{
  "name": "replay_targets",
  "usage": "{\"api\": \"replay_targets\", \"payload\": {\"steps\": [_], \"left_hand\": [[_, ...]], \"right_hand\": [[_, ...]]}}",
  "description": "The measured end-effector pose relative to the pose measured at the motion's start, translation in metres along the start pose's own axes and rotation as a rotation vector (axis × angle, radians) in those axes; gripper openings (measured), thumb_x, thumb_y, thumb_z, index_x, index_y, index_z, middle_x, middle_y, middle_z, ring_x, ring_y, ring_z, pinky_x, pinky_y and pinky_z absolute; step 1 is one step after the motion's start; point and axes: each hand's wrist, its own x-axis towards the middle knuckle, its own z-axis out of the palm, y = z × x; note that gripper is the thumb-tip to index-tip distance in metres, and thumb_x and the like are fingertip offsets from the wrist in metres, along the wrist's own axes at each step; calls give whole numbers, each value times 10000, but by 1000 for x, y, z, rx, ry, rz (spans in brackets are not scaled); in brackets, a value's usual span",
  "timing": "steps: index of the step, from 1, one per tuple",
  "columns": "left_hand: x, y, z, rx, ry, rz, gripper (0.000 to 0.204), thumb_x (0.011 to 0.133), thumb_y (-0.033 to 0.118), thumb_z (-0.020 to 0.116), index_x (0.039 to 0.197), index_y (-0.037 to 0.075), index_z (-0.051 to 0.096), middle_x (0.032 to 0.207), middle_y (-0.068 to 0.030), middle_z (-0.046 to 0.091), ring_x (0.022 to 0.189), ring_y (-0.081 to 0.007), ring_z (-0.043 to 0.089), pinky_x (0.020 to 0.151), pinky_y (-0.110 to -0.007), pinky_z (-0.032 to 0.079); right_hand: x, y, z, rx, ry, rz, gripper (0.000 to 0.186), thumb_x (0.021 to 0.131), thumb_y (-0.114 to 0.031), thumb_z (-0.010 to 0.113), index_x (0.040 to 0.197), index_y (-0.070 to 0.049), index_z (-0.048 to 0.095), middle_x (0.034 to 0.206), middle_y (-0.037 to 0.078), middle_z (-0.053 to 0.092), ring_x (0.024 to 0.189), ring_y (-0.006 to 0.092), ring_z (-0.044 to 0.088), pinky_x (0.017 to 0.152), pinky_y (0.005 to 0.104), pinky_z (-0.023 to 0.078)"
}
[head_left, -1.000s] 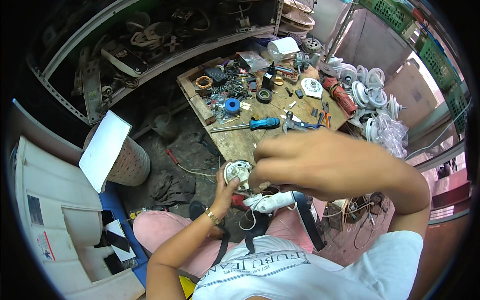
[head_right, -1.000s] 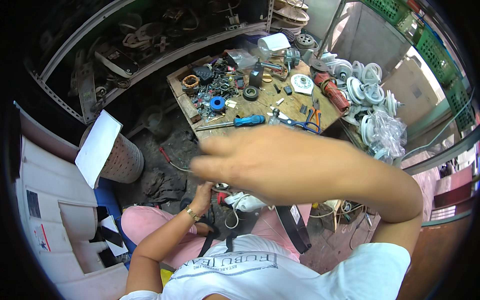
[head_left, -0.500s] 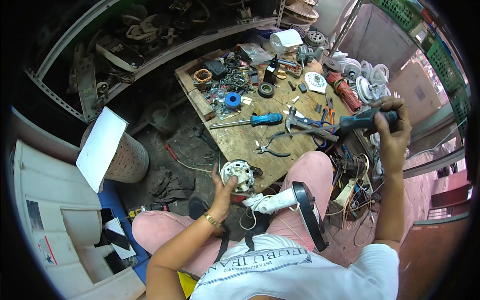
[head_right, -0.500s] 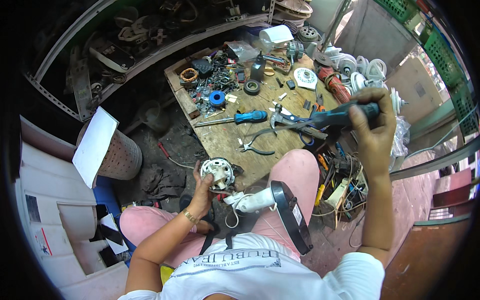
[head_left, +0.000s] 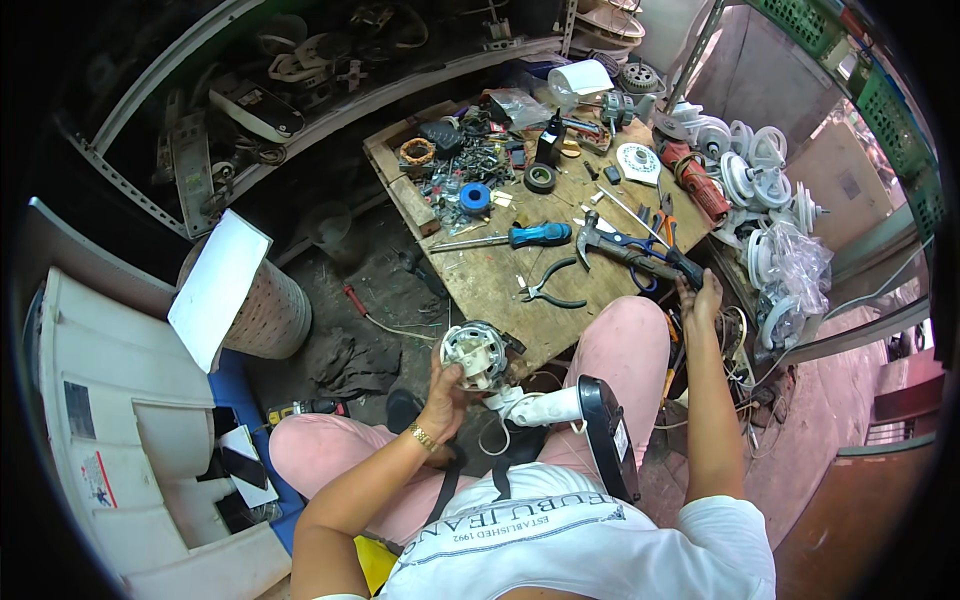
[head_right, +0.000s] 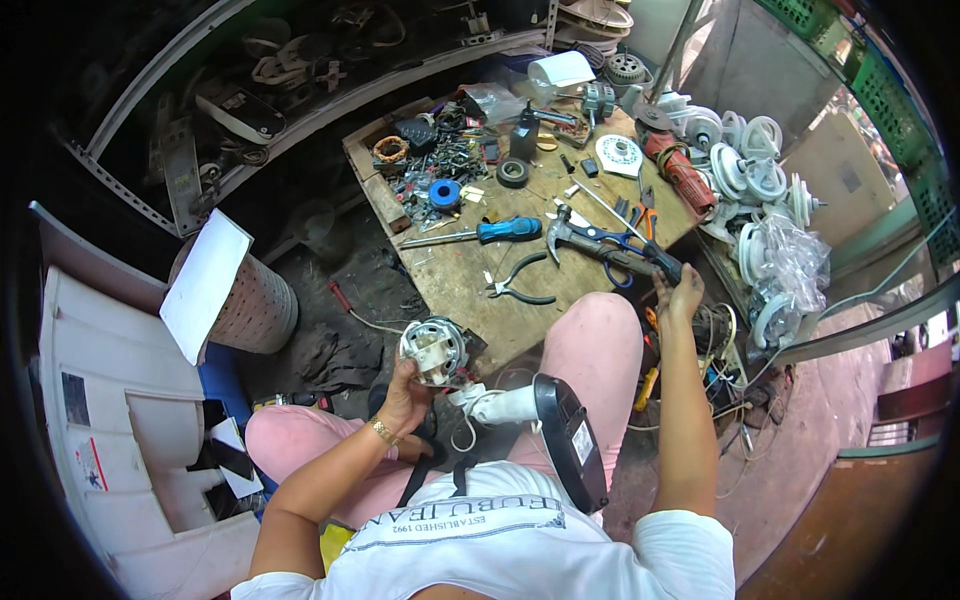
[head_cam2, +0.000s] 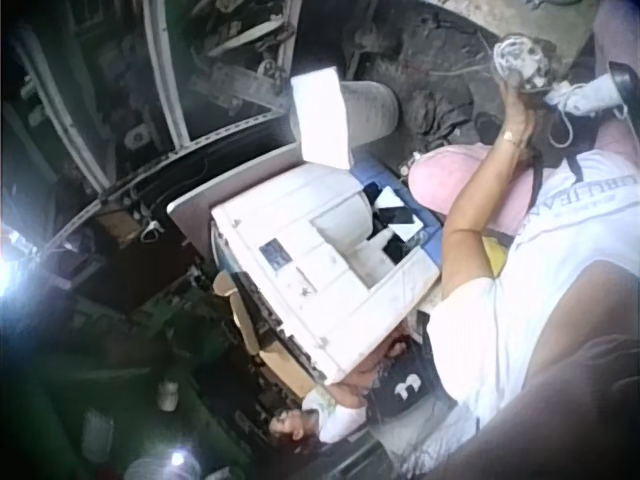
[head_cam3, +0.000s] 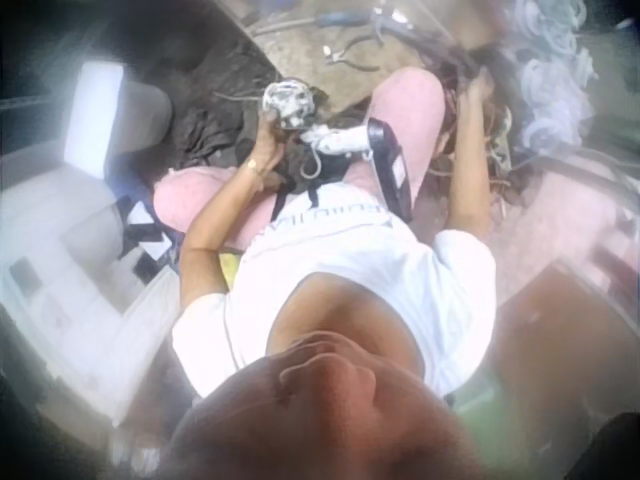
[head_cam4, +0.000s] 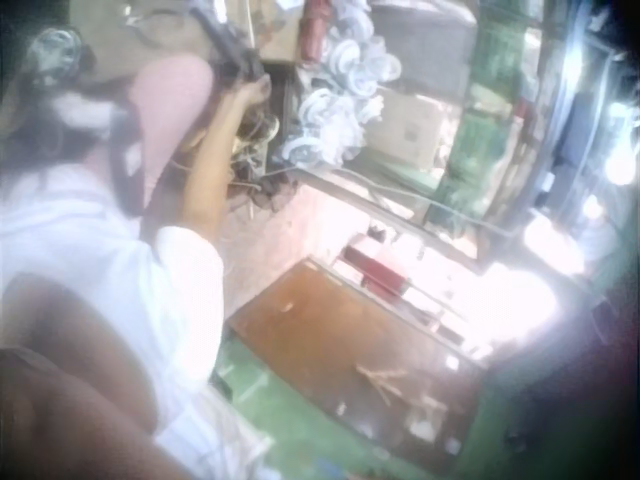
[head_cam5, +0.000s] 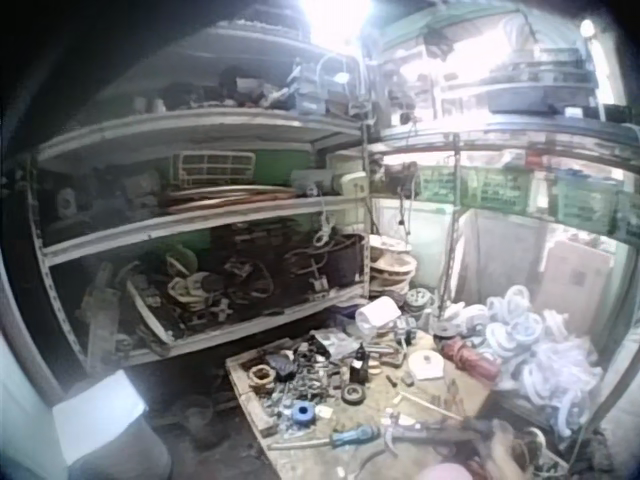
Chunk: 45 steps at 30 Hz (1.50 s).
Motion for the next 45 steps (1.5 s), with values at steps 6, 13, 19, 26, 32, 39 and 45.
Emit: {"api": "replay_targets", "payload": {"steps": [6,13,19,26,32,39,45], "left_hand": [[-19,12,2,-8,-15,125,1028,677,468,787,1483,199,208,1382,-79,447,1272,-253,471,1014,-436,441],[-28,47,47,-12,-168,315,1199,565,431,889,1475,146,162,1347,-100,463,1234,-262,517,1045,-417,441],[-53,63,64,156,-171,439,1211,568,473,882,1440,70,146,1341,-146,458,1234,-261,515,1045,-412,435],[-43,92,104,179,-300,558,1223,523,416,928,1416,63,171,1364,-156,441,1250,-271,505,1064,-423,426],[-42,90,113,258,-389,539,1256,494,466,931,1401,55,167,1359,-169,448,1256,-278,501,1083,-405,404],[-32,73,94,429,-408,569,1276,506,456,924,1422,70,123,1334,-179,477,1216,-293,542,1034,-420,453],[-38,70,108,375,-360,552,1265,499,407,927,1418,66,127,1345,-182,449,1222,-290,533,1041,-417,446]], "right_hand": [[-11,-12,6,-621,-159,-61,363,931,-264,614,1244,-152,466,945,95,547,609,157,566,479,302,565],[-1,-32,-18,-1232,-69,-663,504,891,-258,647,1325,-88,456,1310,211,405,1143,352,508,938,435,466],[-173,-67,81,-967,-716,-824,388,765,-169,725,1121,-50,626,1292,152,489,1203,314,472,1056,413,340],[-253,-80,119,-733,-1556,-38,692,810,-70,727,1426,-45,413,1330,102,490,1084,192,576,876,299,501],[-255,-94,112,-562,-1325,48,555,773,-37,757,1291,1,561,1029,14,622,811,58,562,766,232,479],[-253,-114,99,-661,-1192,-165,400,718,-100,818,1070,-9,652,855,-8,593,684,47,519,647,209,434],[-294,-134,86,-510,-1142,43,371,720,-95,814,1032,-8,634,883,-16,606,788,59,524,722,217,410]]}}
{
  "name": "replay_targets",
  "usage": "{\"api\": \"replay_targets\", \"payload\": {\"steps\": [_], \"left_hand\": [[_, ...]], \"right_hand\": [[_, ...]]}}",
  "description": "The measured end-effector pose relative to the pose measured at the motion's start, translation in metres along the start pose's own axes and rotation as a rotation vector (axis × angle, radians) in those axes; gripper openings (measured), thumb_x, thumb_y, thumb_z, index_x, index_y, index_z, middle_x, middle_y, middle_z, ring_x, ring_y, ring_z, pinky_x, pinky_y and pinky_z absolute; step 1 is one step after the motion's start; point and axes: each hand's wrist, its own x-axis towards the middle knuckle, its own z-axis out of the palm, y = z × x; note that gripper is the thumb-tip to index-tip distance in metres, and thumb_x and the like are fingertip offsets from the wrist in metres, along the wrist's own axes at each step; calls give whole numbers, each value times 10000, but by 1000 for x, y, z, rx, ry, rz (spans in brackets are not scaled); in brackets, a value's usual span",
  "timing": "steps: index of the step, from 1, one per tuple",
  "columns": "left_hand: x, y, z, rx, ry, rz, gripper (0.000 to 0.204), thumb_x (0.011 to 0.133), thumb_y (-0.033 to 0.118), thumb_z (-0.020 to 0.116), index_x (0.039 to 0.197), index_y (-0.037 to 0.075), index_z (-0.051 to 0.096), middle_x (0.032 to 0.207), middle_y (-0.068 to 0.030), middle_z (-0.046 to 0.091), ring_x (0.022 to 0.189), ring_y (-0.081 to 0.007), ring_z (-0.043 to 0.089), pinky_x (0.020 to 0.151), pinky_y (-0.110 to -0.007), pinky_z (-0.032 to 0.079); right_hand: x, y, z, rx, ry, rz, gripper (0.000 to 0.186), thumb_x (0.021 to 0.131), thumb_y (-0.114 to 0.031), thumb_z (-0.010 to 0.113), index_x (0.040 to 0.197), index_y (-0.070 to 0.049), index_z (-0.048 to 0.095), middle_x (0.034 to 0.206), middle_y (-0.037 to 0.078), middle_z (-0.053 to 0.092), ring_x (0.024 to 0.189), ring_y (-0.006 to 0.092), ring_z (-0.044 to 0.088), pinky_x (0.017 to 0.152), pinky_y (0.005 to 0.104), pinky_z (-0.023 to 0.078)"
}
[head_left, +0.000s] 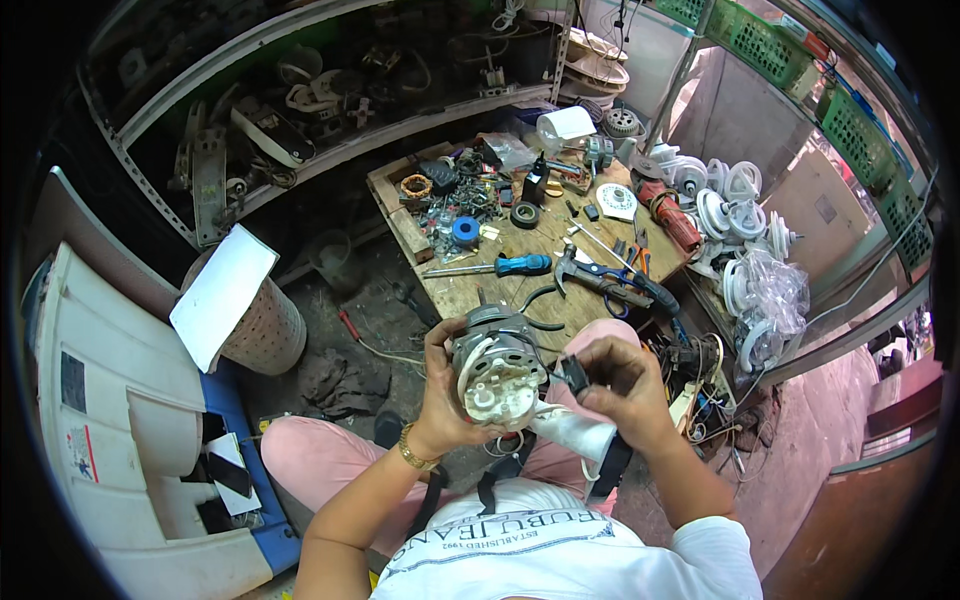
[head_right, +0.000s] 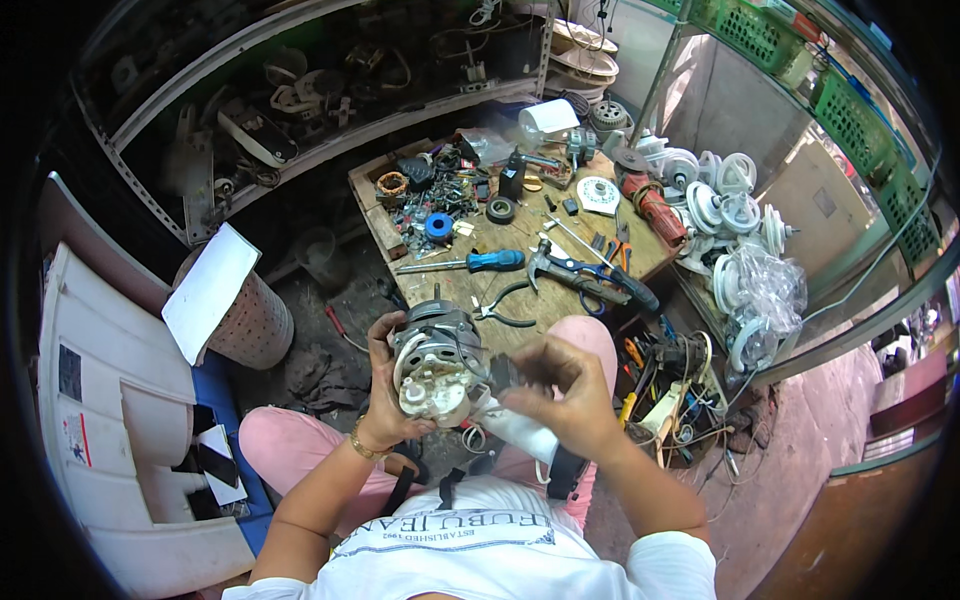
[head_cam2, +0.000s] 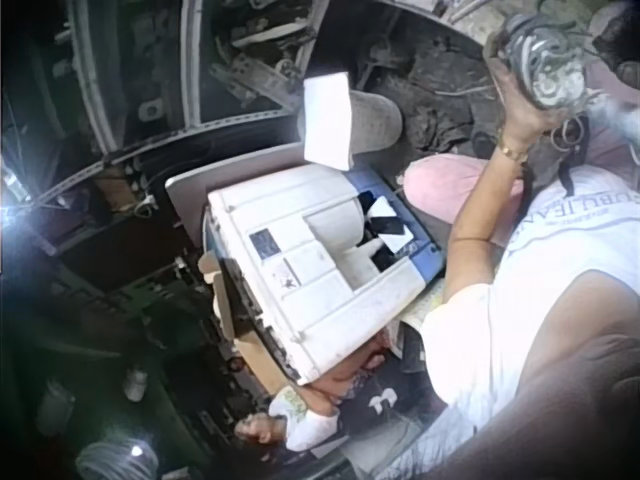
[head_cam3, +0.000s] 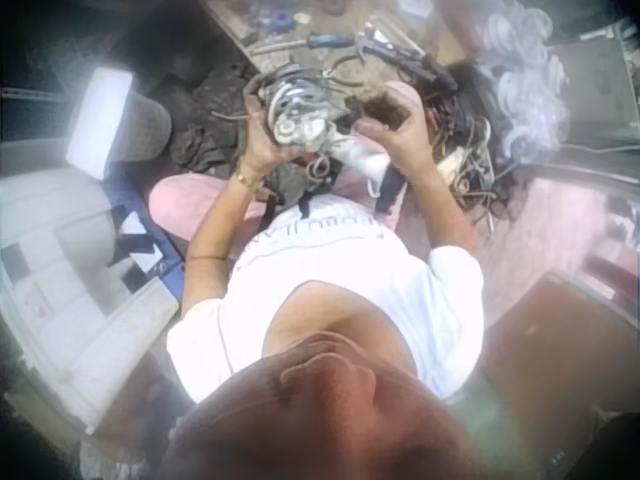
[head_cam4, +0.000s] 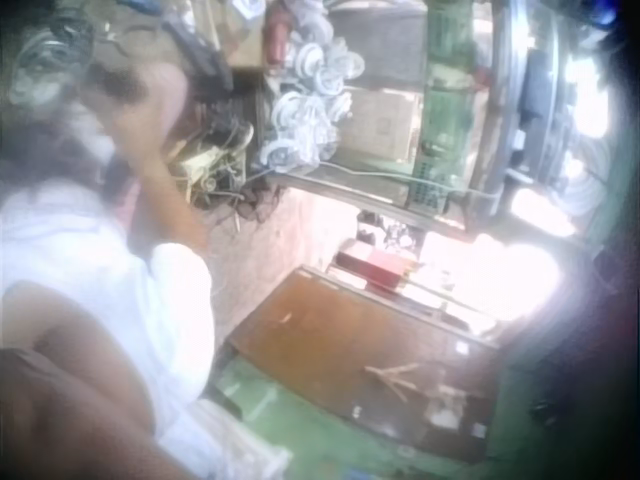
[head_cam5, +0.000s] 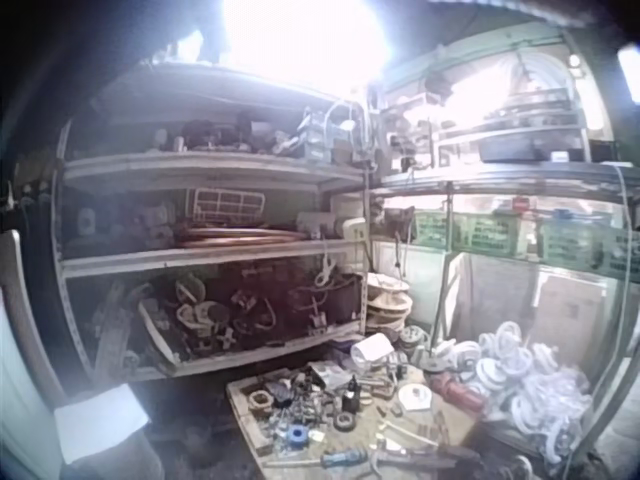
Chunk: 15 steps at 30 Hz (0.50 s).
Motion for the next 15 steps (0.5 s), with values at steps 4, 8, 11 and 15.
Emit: {"api": "replay_targets", "payload": {"steps": [4,8,11,15], "left_hand": [[-2,0,5,-46,-12,-2,1206,502,272,941,1406,82,165,1356,-137,392,1252,-261,484,1063,-400,415],[-3,-4,5,-56,-22,19,1189,511,269,938,1405,99,173,1344,-127,398,1238,-260,492,1051,-402,425],[-4,-6,4,-134,-1,-3,1179,516,269,934,1406,113,176,1344,-112,402,1236,-259,493,1038,-403,438],[-5,-5,3,-121,-8,5,1178,521,276,931,1405,106,172,1349,-127,408,1247,-262,490,1047,-408,433]], "right_hand": [[-20,9,15,-24,93,53,370,722,-101,820,1030,-23,631,908,-7,635,796,58,543,712,212,425],[-19,-1,22,-314,27,11,372,701,-147,841,994,-20,650,880,37,668,746,92,584,666,234,456],[-16,-3,21,-496,10,-82,374,684,-198,846,954,-11,666,848,87,683,707,152,628,625,276,484],[-15,-3,22,-633,2,-115,394,672,-240,841,939,-5,672,836,116,681,714,211,659,628,307,505]]}}
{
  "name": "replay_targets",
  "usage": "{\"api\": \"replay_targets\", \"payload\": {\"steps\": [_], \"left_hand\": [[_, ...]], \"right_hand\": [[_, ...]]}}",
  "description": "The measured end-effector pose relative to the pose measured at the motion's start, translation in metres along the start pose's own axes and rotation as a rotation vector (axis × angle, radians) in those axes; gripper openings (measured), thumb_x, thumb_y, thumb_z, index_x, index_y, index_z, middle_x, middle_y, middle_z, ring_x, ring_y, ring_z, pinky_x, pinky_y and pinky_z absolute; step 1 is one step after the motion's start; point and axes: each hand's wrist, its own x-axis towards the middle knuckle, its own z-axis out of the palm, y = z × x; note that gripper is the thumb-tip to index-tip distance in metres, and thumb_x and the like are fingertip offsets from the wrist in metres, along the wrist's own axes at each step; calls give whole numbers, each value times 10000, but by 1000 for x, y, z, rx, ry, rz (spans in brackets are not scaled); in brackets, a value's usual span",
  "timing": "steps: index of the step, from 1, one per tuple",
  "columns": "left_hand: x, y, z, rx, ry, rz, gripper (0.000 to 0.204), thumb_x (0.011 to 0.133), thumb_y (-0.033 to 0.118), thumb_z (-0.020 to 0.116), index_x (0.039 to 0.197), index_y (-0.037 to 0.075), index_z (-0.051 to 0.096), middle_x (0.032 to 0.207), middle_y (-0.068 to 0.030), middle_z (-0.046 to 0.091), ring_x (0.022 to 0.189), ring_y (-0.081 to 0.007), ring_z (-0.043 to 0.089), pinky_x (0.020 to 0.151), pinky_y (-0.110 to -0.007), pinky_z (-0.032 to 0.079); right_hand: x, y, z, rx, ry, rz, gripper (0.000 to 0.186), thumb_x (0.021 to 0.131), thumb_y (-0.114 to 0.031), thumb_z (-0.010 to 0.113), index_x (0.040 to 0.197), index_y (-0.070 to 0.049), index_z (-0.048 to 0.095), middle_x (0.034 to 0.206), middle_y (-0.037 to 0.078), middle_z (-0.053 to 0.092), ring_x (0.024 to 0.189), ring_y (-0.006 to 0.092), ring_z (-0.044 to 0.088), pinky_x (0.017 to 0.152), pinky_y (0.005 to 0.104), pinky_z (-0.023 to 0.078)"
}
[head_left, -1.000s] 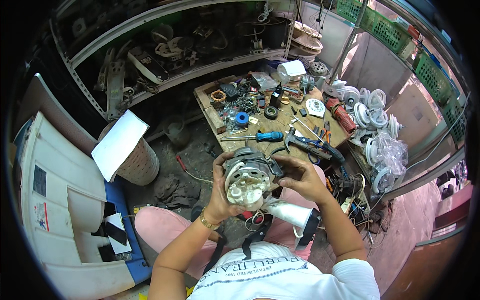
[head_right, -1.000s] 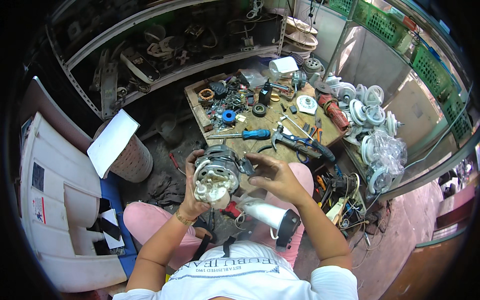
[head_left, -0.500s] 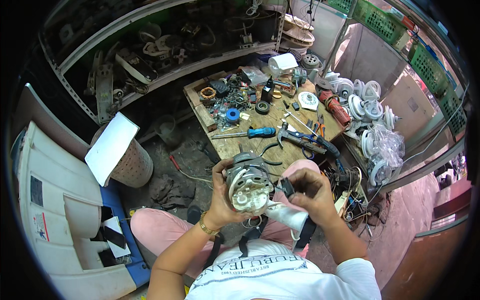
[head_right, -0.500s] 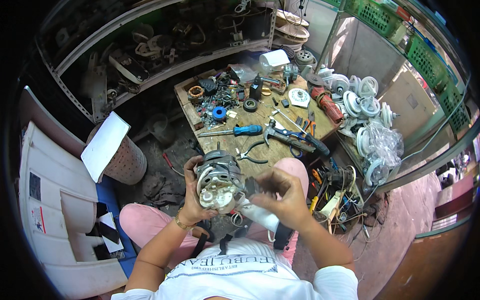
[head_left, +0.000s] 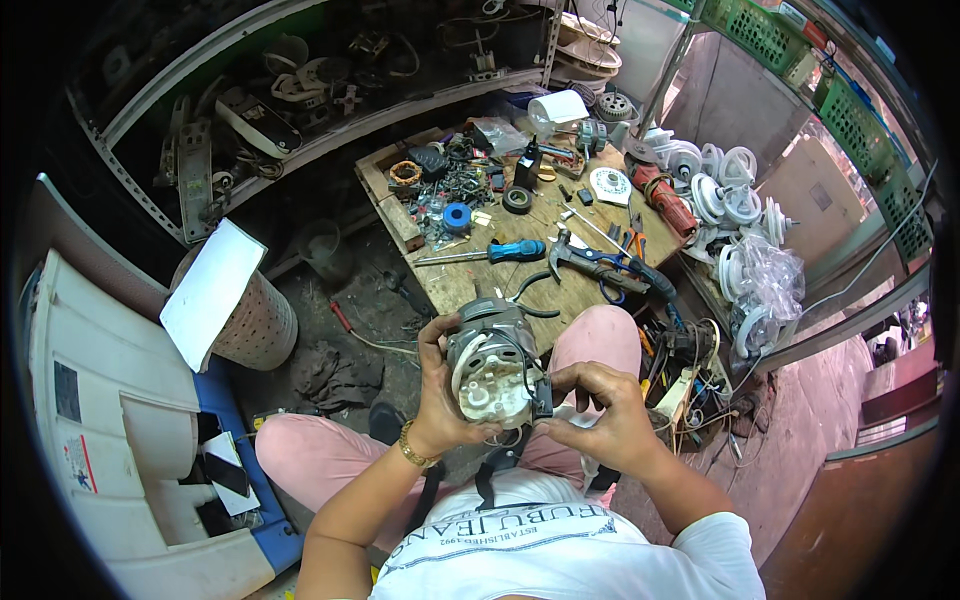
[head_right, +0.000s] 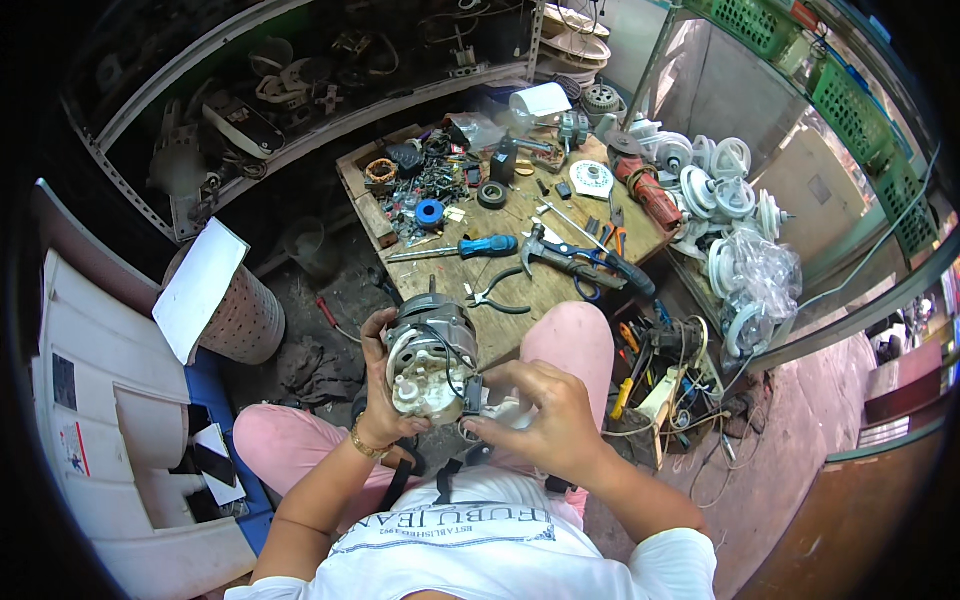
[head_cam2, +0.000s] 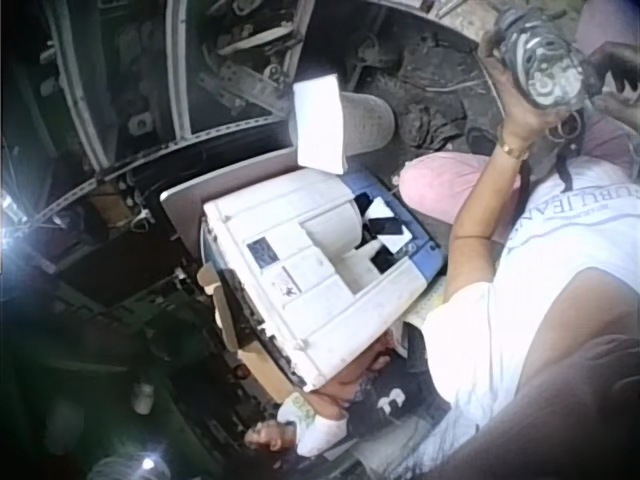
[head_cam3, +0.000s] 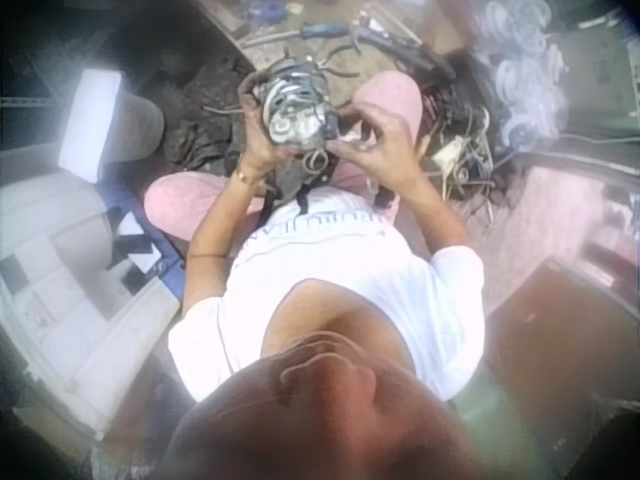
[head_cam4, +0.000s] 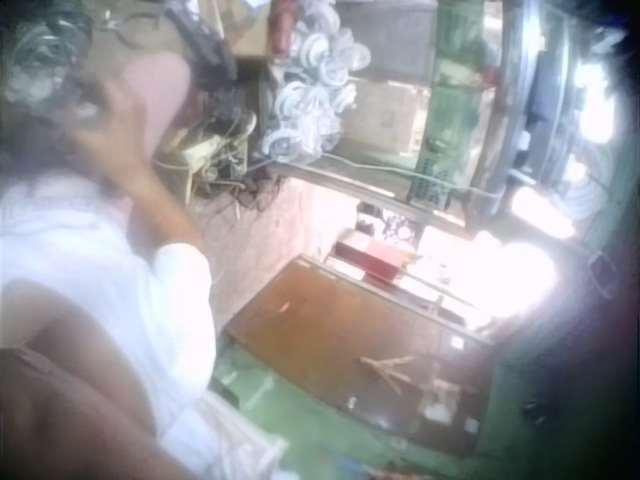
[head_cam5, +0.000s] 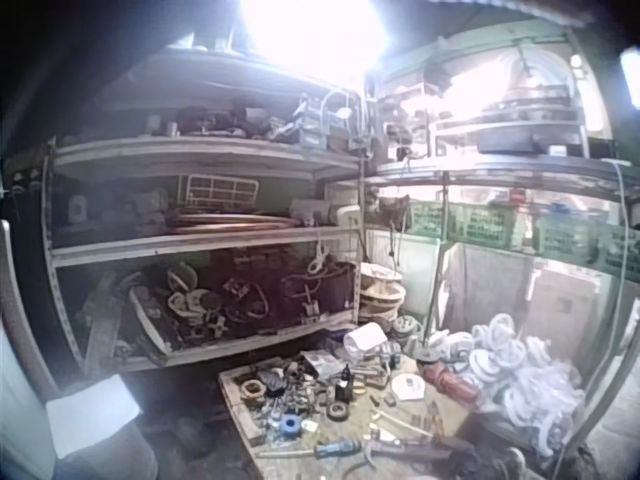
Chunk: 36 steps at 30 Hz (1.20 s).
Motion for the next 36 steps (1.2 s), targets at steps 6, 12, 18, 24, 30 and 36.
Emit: {"api": "replay_targets", "payload": {"steps": [6,12,18,24,30,36], "left_hand": [[2,2,-3,35,-47,11,1184,536,316,922,1405,87,150,1337,-172,437,1225,-287,521,1043,-421,442],[5,-3,-3,-12,-26,-20,1179,525,359,920,1394,88,171,1329,-179,447,1208,-292,536,1026,-422,459],[6,-15,-3,-44,14,9,1140,537,368,918,1386,91,210,1333,-165,450,1202,-283,539,1015,-418,466],[-12,-33,-22,-105,62,-76,1119,569,384,910,1390,93,208,1315,-152,472,1192,-257,538,1017,-396,451],[-40,-37,-29,-3,245,-142,1064,602,366,888,1387,97,222,1266,-126,478,1187,-236,518,1013,-387,441],[-35,-56,-30,9,361,-195,843,697,188,818,1337,86,278,1223,-111,479,1142,-211,529,972,-356,464]], "right_hand": [[0,0,3,12,3,-43,398,669,-251,843,937,-12,671,827,116,679,733,237,666,655,334,514],[2,-2,4,-63,-2,-71,410,673,-297,839,920,-28,653,815,114,671,743,264,656,672,360,511],[10,11,6,-139,-18,-93,443,703,-357,808,948,-31,632,842,127,663,781,300,650,690,386,509],[18,34,24,-72,-80,-99,465,712,-364,802,971,-27,615,866,133,655,801,315,646,712,389,511],[37,59,37,20,-290,-109,445,768,-322,774,1045,-14,611,899,152,665,787,292,663,702,374,517],[59,105,44,314,-500,142,322,880,-163,661,1133,5,553,901,61,649,795,140,617,730,284,499]]}}
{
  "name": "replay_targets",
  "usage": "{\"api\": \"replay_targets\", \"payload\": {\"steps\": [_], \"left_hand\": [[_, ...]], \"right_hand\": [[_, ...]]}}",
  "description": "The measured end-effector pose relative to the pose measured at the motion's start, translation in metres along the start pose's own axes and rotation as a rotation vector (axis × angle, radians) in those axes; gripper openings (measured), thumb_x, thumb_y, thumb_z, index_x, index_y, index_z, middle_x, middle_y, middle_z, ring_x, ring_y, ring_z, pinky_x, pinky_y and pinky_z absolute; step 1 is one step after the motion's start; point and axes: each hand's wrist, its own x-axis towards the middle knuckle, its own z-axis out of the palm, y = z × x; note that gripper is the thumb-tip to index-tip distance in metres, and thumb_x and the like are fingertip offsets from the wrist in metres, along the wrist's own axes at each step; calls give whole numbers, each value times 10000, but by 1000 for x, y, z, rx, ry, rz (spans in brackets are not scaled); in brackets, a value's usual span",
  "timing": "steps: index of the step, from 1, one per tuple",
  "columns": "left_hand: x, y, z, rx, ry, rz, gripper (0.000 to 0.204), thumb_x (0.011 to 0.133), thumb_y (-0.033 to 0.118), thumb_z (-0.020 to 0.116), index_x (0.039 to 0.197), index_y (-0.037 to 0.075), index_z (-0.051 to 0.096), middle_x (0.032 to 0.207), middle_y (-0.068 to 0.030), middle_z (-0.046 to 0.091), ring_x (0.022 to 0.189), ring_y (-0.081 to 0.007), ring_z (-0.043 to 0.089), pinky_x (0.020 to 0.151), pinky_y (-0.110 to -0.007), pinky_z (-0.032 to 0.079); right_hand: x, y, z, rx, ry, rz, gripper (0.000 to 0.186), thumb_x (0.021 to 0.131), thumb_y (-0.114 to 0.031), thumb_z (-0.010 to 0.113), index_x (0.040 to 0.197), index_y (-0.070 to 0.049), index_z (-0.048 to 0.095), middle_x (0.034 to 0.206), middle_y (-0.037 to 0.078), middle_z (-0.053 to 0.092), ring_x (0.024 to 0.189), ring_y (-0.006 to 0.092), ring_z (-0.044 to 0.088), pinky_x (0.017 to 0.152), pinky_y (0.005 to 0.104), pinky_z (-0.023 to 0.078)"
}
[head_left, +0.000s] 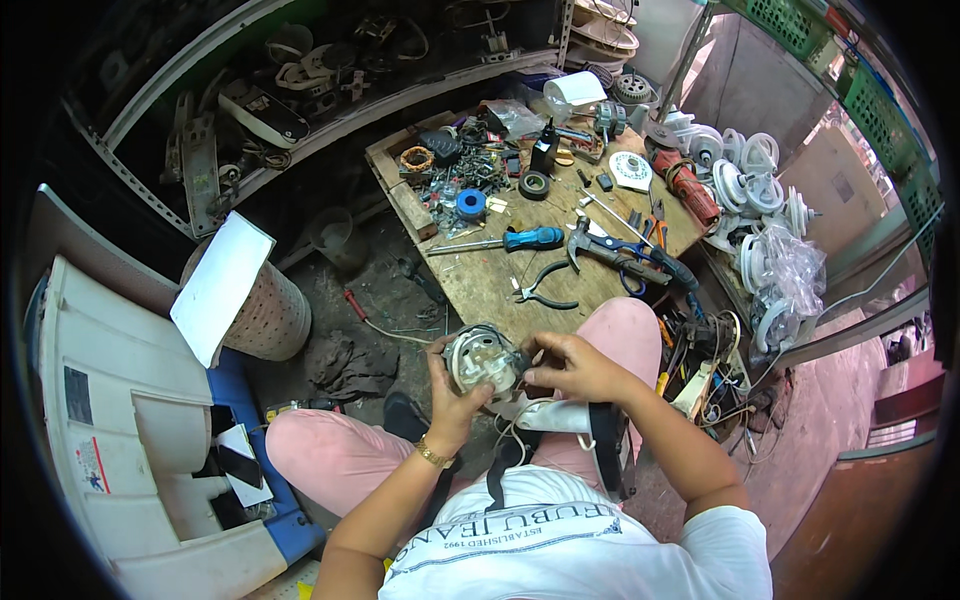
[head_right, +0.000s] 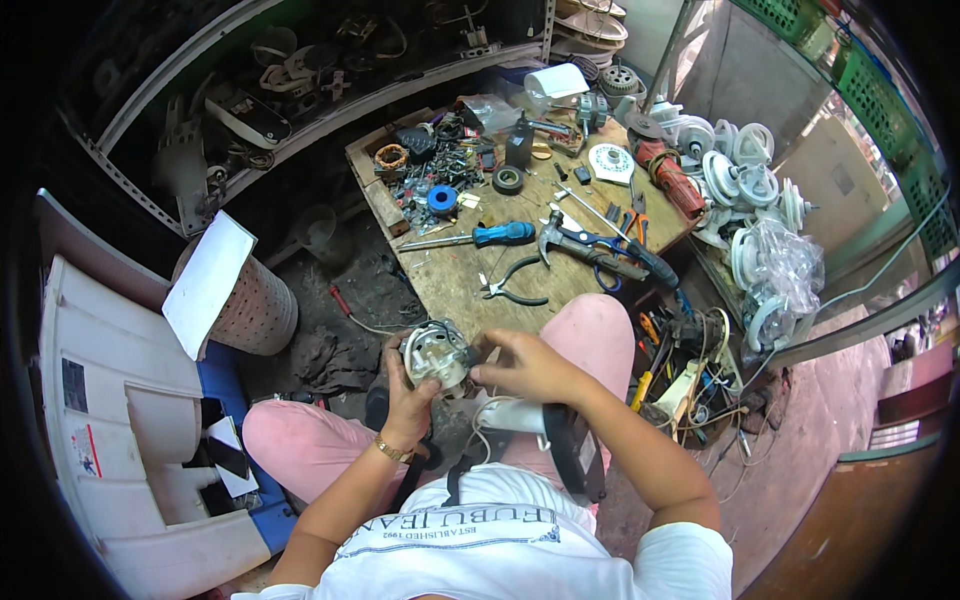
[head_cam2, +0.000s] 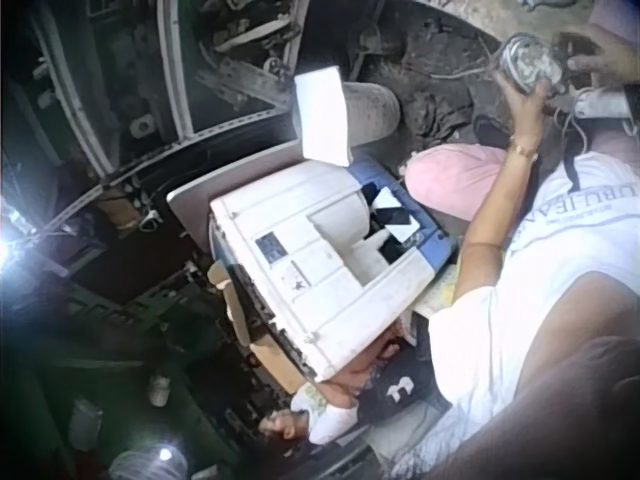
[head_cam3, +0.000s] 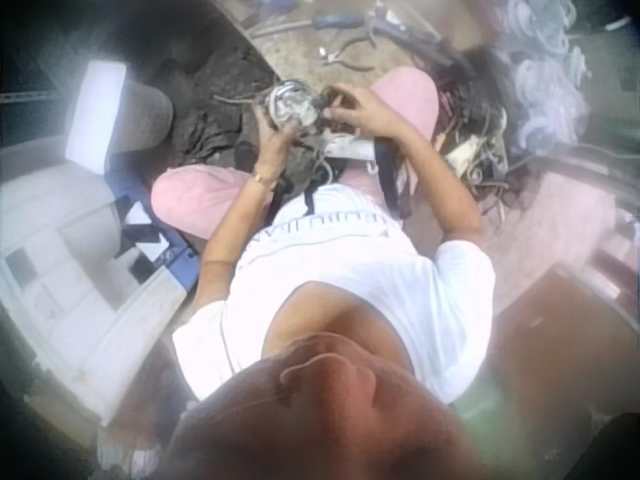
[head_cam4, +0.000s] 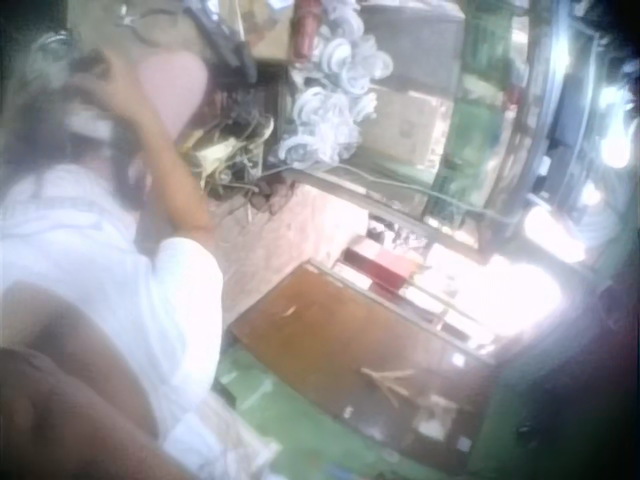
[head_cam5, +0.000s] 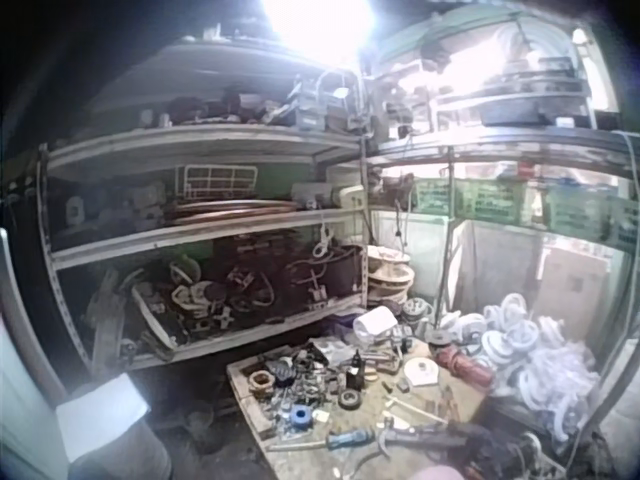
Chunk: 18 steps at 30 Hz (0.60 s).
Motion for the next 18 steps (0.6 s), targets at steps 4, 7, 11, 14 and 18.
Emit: {"api": "replay_targets", "payload": {"steps": [4,7,11,14,18], "left_hand": [[12,-19,11,58,80,-47,805,712,108,810,1323,84,287,1210,-115,481,1140,-202,528,955,-354,475],[19,-36,15,131,184,-95,792,705,94,826,1310,55,315,1206,-113,446,1108,-200,519,947,-340,461],[29,-31,27,699,236,-54,757,726,147,823,1318,75,357,1214,-135,431,1139,-235,479,977,-363,431],[40,-25,32,673,230,-157,809,717,276,836,1345,71,368,1231,-159,350,1193,-275,385,1034,-369,356],[45,-22,33,915,157,-127,849,740,410,797,1379,68,355,1281,-177,317,1228,-331,346,1081,-411,283]], "right_hand": [[9,22,-15,375,35,161,239,916,-226,572,1029,-19,613,913,36,629,793,112,580,712,299,488],[19,43,-21,534,92,159,302,935,-312,508,994,-38,622,882,30,625,793,105,566,745,307,471],[33,57,-38,653,156,365,386,931,-400,465,959,-49,621,861,42,630,751,126,546,709,264,423],[53,56,-52,588,152,291,441,943,-448,413,921,-53,606,817,58,623,695,117,513,644,271,391],[80,62,-66,475,207,225,463,972,-450,374,914,-54,609,746,45,615,594,99,475,554,247,372]]}}
